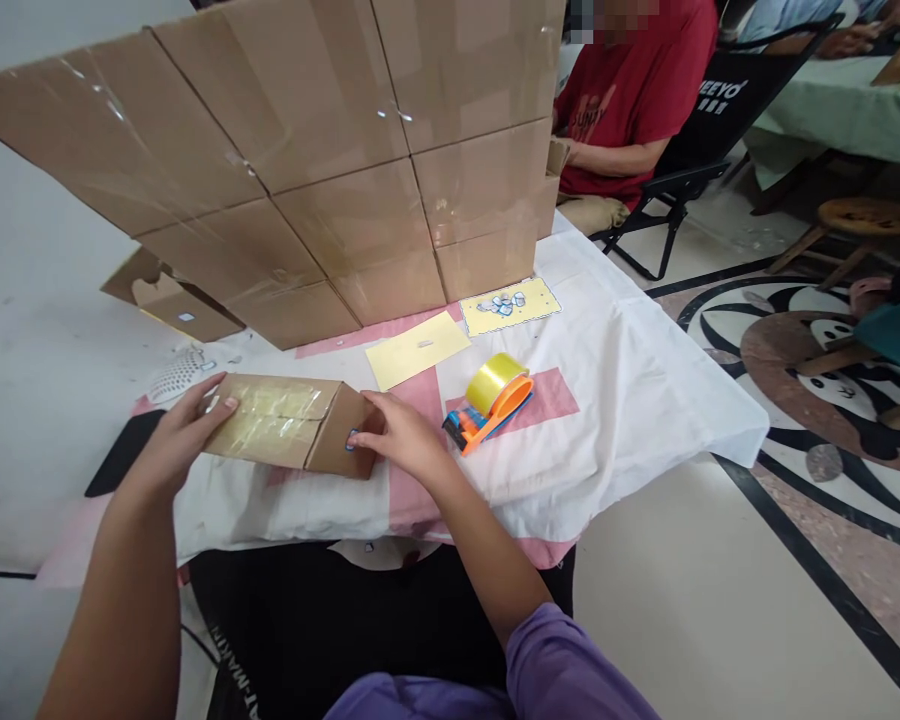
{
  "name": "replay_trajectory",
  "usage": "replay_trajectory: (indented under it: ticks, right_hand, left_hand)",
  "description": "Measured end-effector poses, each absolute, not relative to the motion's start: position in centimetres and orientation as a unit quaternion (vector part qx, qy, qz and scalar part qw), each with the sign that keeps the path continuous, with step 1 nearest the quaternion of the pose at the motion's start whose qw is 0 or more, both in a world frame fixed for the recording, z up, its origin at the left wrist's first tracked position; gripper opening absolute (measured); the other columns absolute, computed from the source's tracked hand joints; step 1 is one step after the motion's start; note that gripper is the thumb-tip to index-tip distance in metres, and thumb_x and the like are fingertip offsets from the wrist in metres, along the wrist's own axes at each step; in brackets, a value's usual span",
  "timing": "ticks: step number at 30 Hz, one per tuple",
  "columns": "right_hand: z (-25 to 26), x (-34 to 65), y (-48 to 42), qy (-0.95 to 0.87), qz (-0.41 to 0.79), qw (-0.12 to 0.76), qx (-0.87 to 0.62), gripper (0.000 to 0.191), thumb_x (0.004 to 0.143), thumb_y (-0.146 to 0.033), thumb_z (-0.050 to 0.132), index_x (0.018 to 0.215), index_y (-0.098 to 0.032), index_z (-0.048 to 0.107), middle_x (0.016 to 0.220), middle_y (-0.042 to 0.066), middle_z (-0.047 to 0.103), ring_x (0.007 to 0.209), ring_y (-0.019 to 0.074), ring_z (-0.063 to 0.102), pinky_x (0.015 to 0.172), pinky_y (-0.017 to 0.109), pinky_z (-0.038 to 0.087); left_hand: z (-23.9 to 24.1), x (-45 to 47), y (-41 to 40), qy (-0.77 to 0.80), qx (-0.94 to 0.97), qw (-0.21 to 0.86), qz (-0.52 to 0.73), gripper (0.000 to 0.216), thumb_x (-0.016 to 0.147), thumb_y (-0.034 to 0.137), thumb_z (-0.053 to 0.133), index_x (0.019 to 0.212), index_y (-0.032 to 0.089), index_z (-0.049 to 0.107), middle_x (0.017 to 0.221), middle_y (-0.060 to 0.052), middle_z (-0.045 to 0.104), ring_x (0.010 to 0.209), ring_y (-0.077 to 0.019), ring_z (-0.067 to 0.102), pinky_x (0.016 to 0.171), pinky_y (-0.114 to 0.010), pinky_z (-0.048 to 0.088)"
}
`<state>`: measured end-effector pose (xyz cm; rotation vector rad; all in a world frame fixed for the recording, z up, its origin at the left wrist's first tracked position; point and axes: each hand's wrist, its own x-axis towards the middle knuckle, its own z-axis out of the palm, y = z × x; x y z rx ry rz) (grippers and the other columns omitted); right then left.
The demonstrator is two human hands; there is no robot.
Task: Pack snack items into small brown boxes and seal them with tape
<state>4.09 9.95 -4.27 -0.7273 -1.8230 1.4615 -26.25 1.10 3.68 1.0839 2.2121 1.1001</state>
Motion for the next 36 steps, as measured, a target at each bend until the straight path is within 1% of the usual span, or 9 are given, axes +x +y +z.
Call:
replay_trajectory:
  ticks: [4,7,12,18,25,29,32,35,36]
  right_hand:
    - [-4.7,3.9,10.1,-0.690,0.571,0.350,-0.276,0.067,0.082,-0.026,0.080,0.144,-0.020,0.057,0.144,0.012,0.062,0.127,0.0238,0.061,0.110,0.040,0.044]
    - [-4.6,4.0,10.0,-0.686,0.580,0.353,-0.262,0.072,0.077,-0.026,0.084,0.143,-0.019,0.057,0.144,0.013,0.062,0.129,0.0246,0.059,0.110,0.038,0.044]
    - [-4.4,4.1,9.7,-0.682,0.581,0.361,-0.258,0.070,0.072,-0.026,0.087,0.137,-0.023,0.061,0.134,0.008,0.066,0.121,0.0246,0.063,0.104,0.036,0.048]
    - [-5.6,3.4,9.2,-0.642,0.597,0.361,-0.318,0.092,0.064,-0.026,0.091,0.146,-0.027,0.050,0.146,0.007,0.058,0.120,0.0262,0.064,0.097,0.036,0.052]
    - [-6.2,2.9,9.1,-0.649,0.595,0.381,-0.282,0.083,0.068,-0.027,0.088,0.144,-0.025,0.053,0.144,0.008,0.061,0.131,0.0270,0.059,0.107,0.038,0.047]
    - [-5.8,3.3,9.0,-0.652,0.594,0.382,-0.276,0.072,0.070,-0.028,0.086,0.136,-0.026,0.060,0.140,0.006,0.063,0.125,0.0257,0.062,0.104,0.036,0.048]
    - [-5.8,3.6,8.6,-0.663,0.580,0.381,-0.280,0.070,0.070,-0.032,0.087,0.134,-0.028,0.060,0.137,0.004,0.064,0.123,0.0264,0.062,0.100,0.035,0.049]
    - [-5.8,3.6,8.0,-0.690,0.552,0.364,-0.295,0.071,0.070,-0.037,0.087,0.135,-0.028,0.059,0.135,0.005,0.063,0.120,0.0281,0.063,0.096,0.036,0.049]
    - [-5.8,3.6,7.8,-0.700,0.542,0.357,-0.299,0.072,0.070,-0.038,0.086,0.135,-0.027,0.058,0.135,0.006,0.063,0.119,0.0286,0.063,0.095,0.036,0.050]
  left_hand:
    - [3.9,-26.0,1.2,0.798,0.399,0.217,0.396,0.086,0.078,0.062,0.074,0.150,0.020,0.052,0.138,-0.013,0.062,0.121,-0.0295,0.059,0.106,-0.044,0.050]
    - [3.8,-26.3,1.2,0.796,0.407,0.227,0.386,0.088,0.078,0.064,0.071,0.151,0.020,0.049,0.147,-0.014,0.058,0.130,-0.0331,0.057,0.114,-0.048,0.044]
    - [3.4,-26.9,1.7,0.809,0.404,0.223,0.365,0.086,0.077,0.067,0.065,0.150,0.023,0.050,0.154,-0.013,0.052,0.142,-0.0361,0.049,0.122,-0.051,0.035]
    - [3.2,-27.3,2.0,0.803,0.419,0.198,0.374,0.083,0.068,0.077,0.063,0.134,0.026,0.059,0.144,-0.014,0.061,0.140,-0.0412,0.051,0.119,-0.056,0.036]
    - [3.4,-27.4,2.6,0.807,0.439,0.197,0.344,0.086,0.070,0.075,0.062,0.137,0.023,0.055,0.148,-0.017,0.056,0.140,-0.0405,0.051,0.120,-0.054,0.036]
    - [3.7,-25.8,1.4,0.812,0.447,0.083,0.367,0.069,0.074,0.067,0.058,0.121,0.017,0.065,0.140,-0.020,0.061,0.134,-0.0445,0.054,0.116,-0.057,0.040]
    - [2.5,-22.8,-1.2,0.807,0.427,-0.076,0.401,0.051,0.081,0.058,0.047,0.115,0.028,0.070,0.125,-0.015,0.068,0.128,-0.0473,0.057,0.110,-0.065,0.042]
    - [-0.4,-19.1,-3.7,0.757,0.494,-0.176,0.390,0.053,0.086,0.047,0.039,0.133,0.045,0.061,0.127,-0.008,0.070,0.129,-0.0468,0.057,0.110,-0.073,0.034]
    - [-1.6,-17.9,-4.2,0.736,0.525,-0.191,0.383,0.056,0.086,0.046,0.040,0.140,0.045,0.056,0.132,-0.009,0.068,0.129,-0.0465,0.057,0.109,-0.073,0.035]
